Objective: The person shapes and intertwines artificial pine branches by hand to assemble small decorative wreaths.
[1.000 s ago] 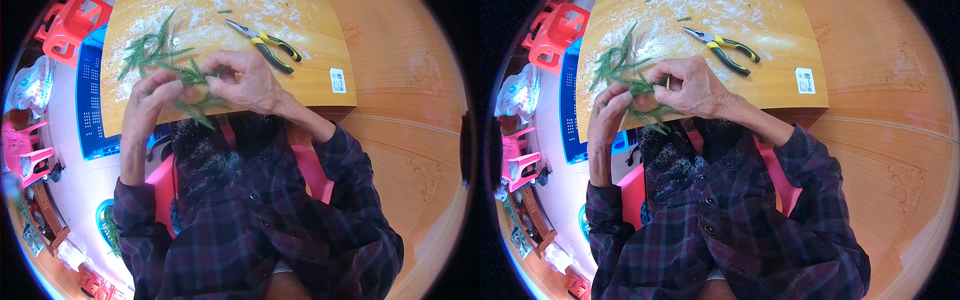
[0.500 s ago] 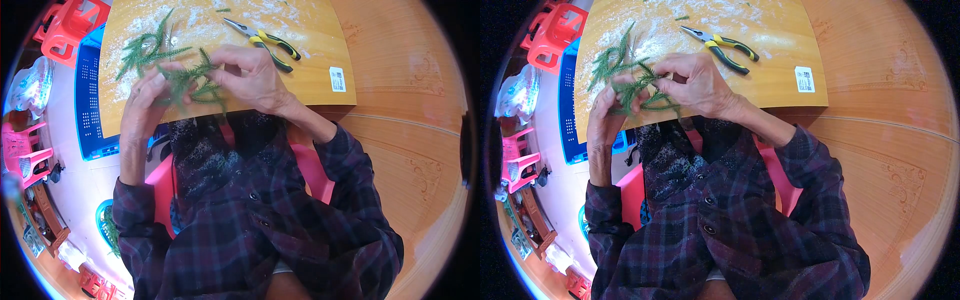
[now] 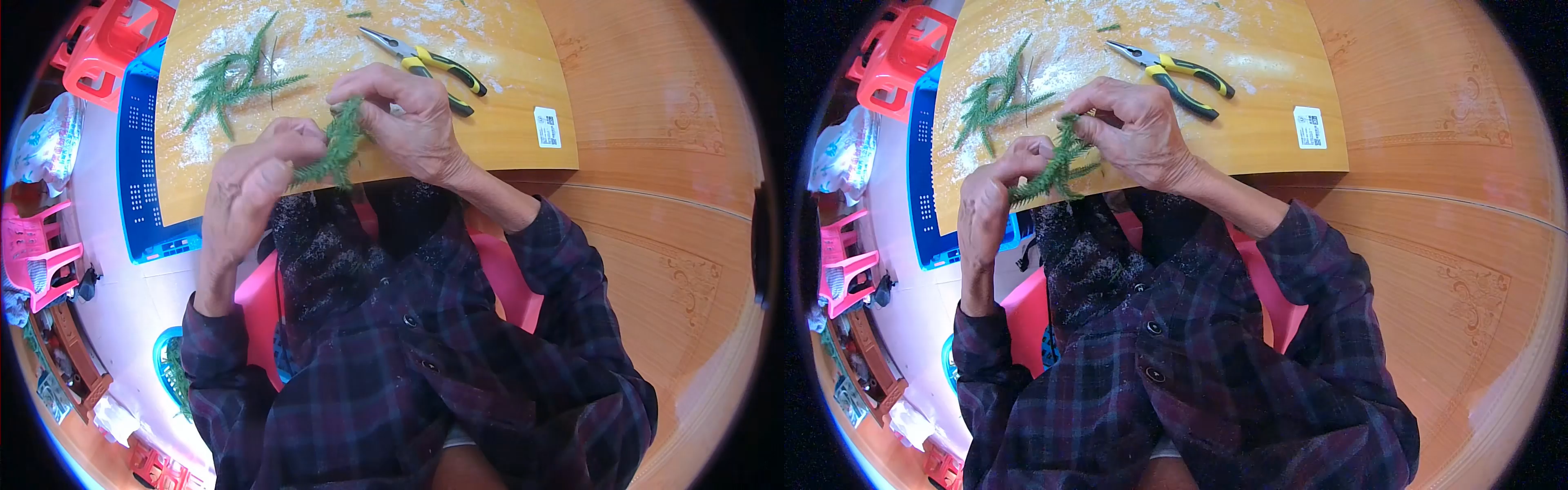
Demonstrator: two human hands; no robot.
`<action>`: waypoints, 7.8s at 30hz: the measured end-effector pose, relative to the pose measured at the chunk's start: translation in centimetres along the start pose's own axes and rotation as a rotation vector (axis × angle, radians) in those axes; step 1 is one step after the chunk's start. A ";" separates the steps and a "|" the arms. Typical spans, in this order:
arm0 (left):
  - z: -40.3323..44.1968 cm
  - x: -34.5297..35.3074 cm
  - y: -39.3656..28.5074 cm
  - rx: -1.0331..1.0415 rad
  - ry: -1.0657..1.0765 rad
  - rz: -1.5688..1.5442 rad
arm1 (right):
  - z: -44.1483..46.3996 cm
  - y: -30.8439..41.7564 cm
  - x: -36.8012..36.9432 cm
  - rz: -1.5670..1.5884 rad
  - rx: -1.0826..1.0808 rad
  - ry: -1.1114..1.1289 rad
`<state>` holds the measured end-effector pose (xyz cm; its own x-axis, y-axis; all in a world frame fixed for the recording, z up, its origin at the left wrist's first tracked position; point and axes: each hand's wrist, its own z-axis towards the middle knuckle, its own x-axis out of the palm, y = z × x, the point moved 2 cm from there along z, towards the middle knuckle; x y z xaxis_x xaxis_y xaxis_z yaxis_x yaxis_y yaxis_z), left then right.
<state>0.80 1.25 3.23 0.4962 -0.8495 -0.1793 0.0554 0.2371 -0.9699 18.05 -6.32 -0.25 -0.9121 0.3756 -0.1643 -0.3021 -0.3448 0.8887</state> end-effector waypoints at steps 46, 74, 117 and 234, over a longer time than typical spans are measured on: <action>-0.4 3.3 -0.1 0.491 -0.145 0.946 | -3.3 0.7 -0.1 0.498 0.688 0.006; 0.9 0.5 2.2 -0.026 -0.449 0.133 | -2.0 0.3 -0.1 0.547 0.556 0.017; 1.7 0.3 3.9 -0.312 -0.427 -0.322 | -0.7 1.0 -0.9 0.411 0.544 0.054; 1.0 1.0 1.7 0.349 -0.383 0.860 | -2.0 0.6 1.7 0.678 0.628 0.037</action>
<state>2.28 1.34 1.58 0.7291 -0.1302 -0.6720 -0.2324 0.8763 -0.4219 15.79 -7.60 -0.87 -0.8505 0.2326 0.4717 0.4953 0.0527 0.8671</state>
